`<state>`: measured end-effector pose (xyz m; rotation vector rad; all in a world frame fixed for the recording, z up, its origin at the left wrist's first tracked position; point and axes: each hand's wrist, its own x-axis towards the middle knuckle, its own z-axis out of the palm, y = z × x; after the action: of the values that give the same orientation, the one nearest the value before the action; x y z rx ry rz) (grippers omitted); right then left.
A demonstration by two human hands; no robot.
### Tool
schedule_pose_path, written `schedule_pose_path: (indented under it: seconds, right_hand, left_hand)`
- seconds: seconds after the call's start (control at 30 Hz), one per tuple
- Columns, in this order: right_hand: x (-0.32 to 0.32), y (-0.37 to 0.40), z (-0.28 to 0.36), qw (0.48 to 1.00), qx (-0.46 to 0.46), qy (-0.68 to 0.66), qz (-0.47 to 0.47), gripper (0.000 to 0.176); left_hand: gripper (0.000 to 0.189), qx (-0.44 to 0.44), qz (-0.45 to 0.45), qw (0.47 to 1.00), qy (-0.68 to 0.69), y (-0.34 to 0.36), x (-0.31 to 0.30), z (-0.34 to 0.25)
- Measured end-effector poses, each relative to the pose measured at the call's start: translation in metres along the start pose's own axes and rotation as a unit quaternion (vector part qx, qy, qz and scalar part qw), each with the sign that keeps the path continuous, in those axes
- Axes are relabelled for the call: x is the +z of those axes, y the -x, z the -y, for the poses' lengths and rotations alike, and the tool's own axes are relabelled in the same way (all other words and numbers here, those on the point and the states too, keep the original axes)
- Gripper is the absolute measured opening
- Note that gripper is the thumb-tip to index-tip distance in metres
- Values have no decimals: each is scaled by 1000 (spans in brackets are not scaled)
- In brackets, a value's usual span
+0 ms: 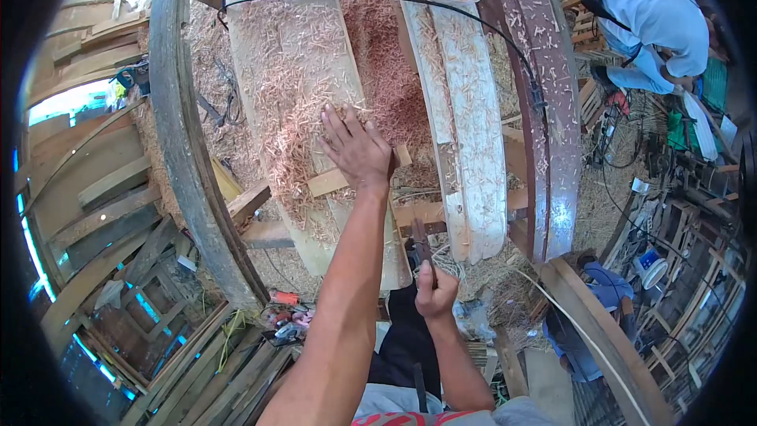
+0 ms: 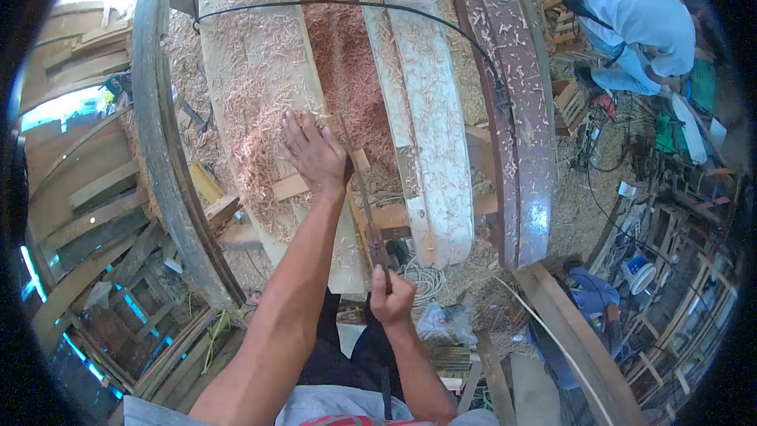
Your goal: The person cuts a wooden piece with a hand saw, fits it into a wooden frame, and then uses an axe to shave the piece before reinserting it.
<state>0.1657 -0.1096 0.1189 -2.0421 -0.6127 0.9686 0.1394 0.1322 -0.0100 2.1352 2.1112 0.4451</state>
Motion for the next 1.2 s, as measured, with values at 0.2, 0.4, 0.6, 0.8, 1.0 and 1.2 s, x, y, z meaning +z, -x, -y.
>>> schedule_pose_path:
  seconds: [0.2,0.4,0.6,0.8,1.0,1.2]
  right_hand:
    - [-31,43,4,1000,8,14,-13,48]
    - [-44,22,-2,999,21,31,33,50]
    - [-55,11,51,996,69,13,53,51]
    - [-55,5,69,996,76,27,37,48]
    - [-44,38,32,999,27,-46,10,46]
    - [-77,82,40,998,31,-62,10,48]
  left_hand:
    - [48,-26,40,999,-17,1,-3,-2]
    - [44,-11,49,999,-7,-7,-4,-1]
    - [45,-2,39,999,-9,-9,-2,-2]
    - [46,4,27,1000,9,-7,-2,-2]
    - [45,97,6,987,130,-3,-11,7]
    - [43,285,213,903,242,51,-102,49]
